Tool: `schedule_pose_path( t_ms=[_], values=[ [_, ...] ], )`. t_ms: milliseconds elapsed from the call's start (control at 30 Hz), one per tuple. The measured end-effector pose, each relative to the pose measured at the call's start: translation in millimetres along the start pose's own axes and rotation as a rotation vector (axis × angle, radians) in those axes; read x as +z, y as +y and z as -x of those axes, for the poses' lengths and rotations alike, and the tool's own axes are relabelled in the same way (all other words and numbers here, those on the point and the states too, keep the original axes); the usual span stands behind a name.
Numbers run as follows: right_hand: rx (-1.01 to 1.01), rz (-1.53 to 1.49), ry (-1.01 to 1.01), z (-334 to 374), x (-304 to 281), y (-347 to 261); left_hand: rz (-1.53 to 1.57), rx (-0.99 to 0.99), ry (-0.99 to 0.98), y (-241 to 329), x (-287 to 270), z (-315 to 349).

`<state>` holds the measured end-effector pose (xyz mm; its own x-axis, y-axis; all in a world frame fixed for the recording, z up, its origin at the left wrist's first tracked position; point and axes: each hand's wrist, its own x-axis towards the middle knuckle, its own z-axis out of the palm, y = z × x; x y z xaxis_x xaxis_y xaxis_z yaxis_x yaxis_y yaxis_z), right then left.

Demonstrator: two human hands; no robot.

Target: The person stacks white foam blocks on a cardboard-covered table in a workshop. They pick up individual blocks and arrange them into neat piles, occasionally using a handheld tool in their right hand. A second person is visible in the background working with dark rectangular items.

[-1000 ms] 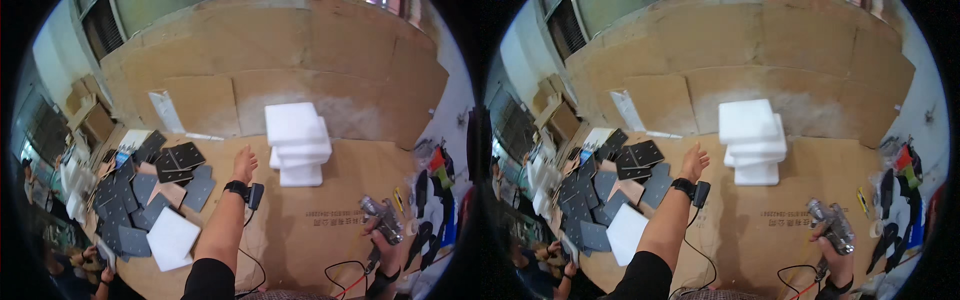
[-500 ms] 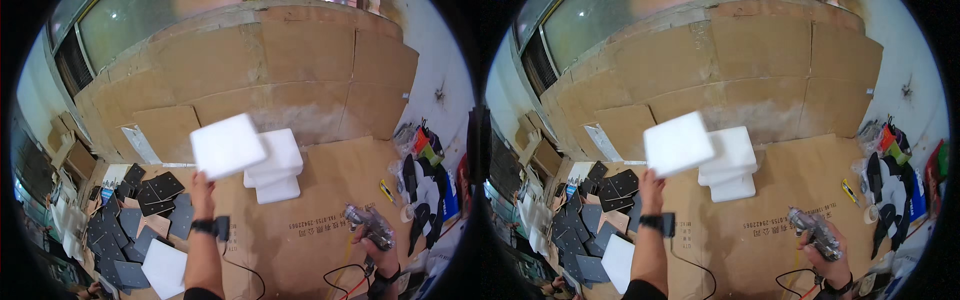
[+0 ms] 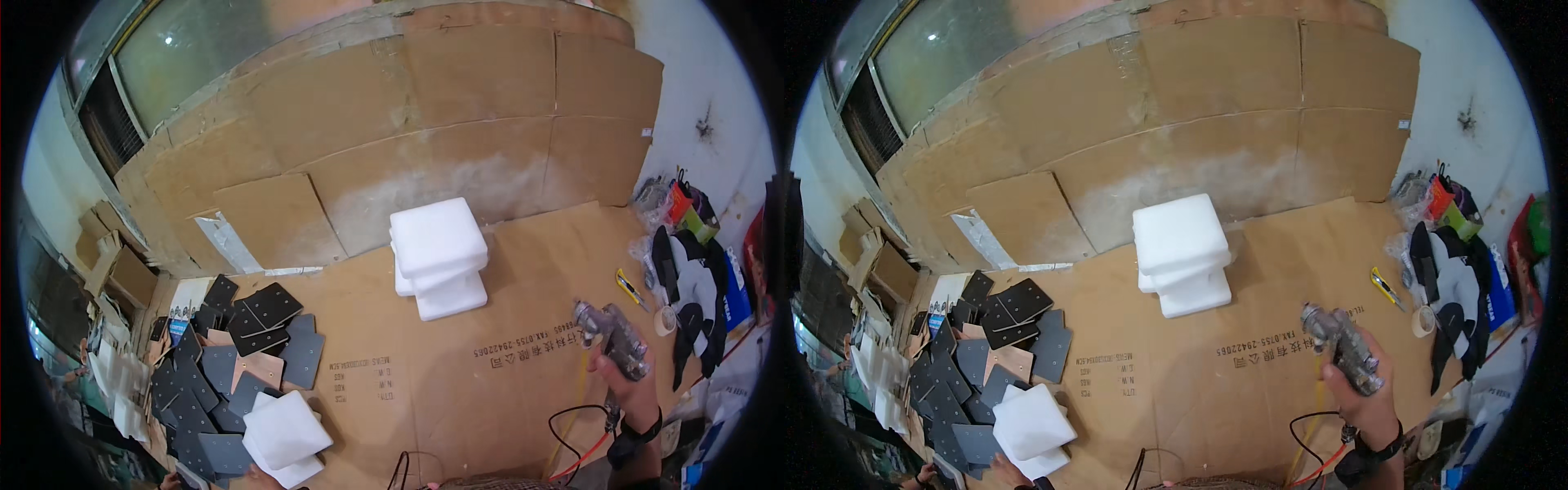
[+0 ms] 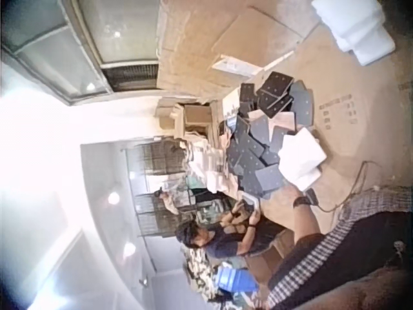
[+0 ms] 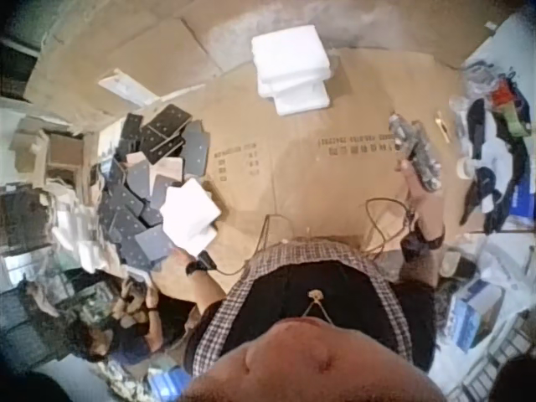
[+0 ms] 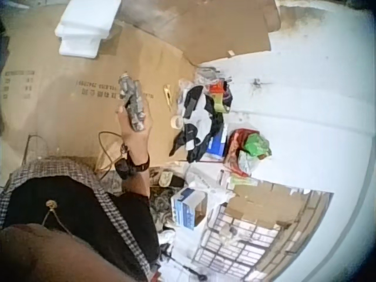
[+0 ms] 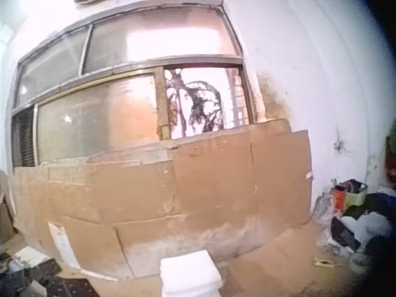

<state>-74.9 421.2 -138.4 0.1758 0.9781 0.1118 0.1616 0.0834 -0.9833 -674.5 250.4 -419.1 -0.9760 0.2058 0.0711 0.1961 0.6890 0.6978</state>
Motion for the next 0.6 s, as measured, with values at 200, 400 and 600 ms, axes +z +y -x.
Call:
schedule_pose_path(
  t_ms=[200, 400, 600],
  values=[
    [0.012, 0.123, -0.206, 21.2, -2.4, -5.1, 0.304, 0.355, 0.105, 145.9, 63.6, 7.3],
    [0.026, 0.101, 0.099, 26.1, -12.9, -14.2, 0.693, 0.34, -0.609, 272.4, 175.5, 61.9],
    [0.071, 0.146, -0.004, 31.4, -21.1, -24.9, 0.666, 0.069, -1.214, 375.3, 270.4, 140.4]
  ],
)
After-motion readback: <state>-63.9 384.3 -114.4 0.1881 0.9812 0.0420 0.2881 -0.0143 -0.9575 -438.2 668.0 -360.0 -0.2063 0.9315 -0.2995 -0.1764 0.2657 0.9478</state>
